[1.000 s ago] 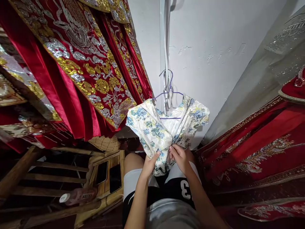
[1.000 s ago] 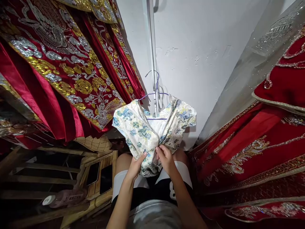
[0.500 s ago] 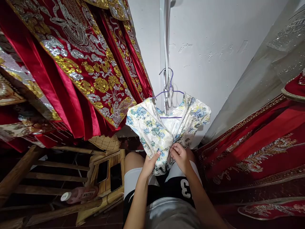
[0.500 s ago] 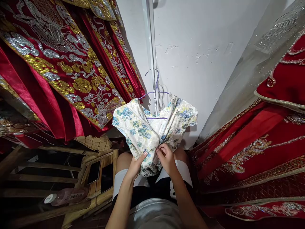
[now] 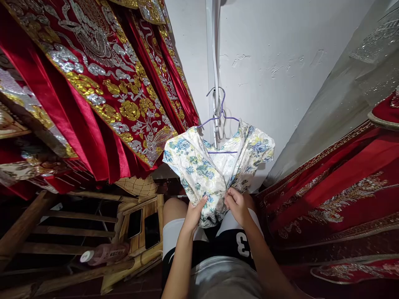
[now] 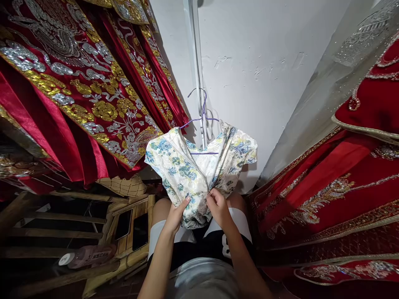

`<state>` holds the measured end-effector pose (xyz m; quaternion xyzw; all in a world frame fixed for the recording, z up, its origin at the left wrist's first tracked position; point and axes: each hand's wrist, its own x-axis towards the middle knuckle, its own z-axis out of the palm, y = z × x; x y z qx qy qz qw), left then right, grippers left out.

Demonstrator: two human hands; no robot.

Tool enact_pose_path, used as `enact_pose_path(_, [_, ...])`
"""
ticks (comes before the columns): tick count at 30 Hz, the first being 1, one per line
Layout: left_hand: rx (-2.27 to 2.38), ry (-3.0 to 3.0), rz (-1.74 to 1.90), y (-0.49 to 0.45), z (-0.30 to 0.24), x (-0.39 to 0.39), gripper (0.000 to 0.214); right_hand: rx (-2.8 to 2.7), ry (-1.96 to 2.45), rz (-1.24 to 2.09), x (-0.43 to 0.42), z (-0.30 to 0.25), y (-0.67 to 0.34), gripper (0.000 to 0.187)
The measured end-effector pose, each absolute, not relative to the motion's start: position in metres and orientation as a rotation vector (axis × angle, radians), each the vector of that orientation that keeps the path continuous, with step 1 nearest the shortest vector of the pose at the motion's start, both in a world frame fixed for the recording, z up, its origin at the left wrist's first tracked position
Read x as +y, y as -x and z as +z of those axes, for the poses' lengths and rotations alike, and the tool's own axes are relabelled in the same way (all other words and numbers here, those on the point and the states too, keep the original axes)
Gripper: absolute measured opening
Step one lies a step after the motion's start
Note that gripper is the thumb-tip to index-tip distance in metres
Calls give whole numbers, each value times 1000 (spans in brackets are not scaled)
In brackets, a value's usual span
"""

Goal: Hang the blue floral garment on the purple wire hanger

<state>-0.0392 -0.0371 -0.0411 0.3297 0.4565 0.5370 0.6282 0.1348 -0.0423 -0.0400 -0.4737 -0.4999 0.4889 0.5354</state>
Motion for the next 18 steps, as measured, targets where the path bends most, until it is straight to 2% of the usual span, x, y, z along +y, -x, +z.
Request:
enact_pose_path(7, [1248, -910, 1357, 45, -57, -29, 62, -1198, 1165, 1188, -47, -21, -140, 24])
enact_pose_path(11, [1560, -1195, 1762, 35, -56, -37, 61, -1174, 1241, 1157, -50, -9, -141, 25])
enact_pose_path(13, [1570, -1346, 1865, 24, -54, -40, 53, -1180, 1238, 1162, -51, -7, -139, 27])
enact_pose_path(18, [1216, -1607, 1454, -6, -50, -36, 12, -1216, 1163, 1209, -49, -7, -135, 32])
